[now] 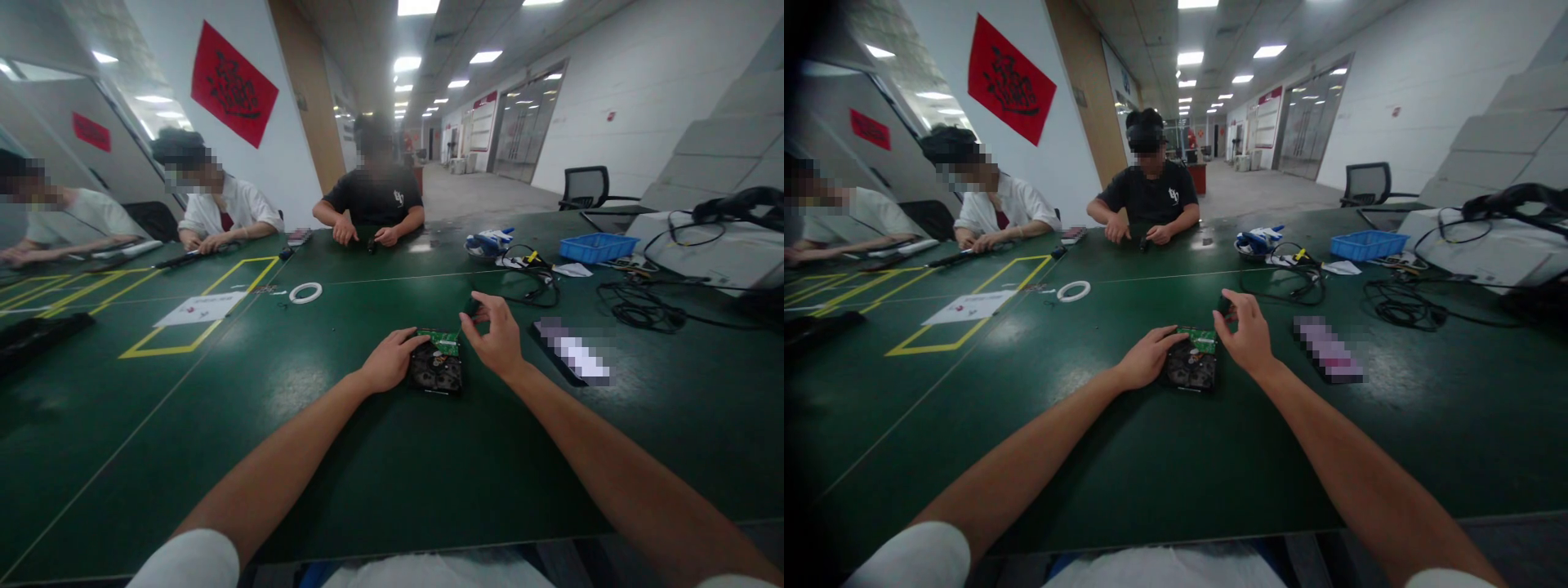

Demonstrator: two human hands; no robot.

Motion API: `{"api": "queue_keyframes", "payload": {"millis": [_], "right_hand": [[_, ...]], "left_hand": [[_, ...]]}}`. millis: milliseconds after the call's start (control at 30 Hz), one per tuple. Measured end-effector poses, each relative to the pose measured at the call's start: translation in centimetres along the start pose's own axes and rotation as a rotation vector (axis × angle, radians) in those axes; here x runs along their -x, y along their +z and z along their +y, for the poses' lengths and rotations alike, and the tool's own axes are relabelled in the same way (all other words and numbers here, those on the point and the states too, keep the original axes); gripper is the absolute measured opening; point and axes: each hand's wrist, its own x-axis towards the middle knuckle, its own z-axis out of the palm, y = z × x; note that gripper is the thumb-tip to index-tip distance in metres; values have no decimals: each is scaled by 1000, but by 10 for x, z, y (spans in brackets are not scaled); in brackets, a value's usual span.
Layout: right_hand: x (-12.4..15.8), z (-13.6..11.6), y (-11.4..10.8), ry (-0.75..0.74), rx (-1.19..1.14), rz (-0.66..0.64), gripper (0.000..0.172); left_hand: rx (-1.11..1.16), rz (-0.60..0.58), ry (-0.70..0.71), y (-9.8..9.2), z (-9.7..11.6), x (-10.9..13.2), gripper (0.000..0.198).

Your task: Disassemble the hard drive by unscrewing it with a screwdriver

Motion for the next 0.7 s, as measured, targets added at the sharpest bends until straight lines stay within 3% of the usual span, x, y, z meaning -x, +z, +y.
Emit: {"api": "queue_keyframes", "payload": {"millis": [400,700], "right_hand": [[2,1,3,60,-3,9,50],[1,0,2,-1,9,-14,52]], "left_hand": [[-11,-2,-9,-1,2,0,65],[5,2,6,-1,0,1,66]]}}
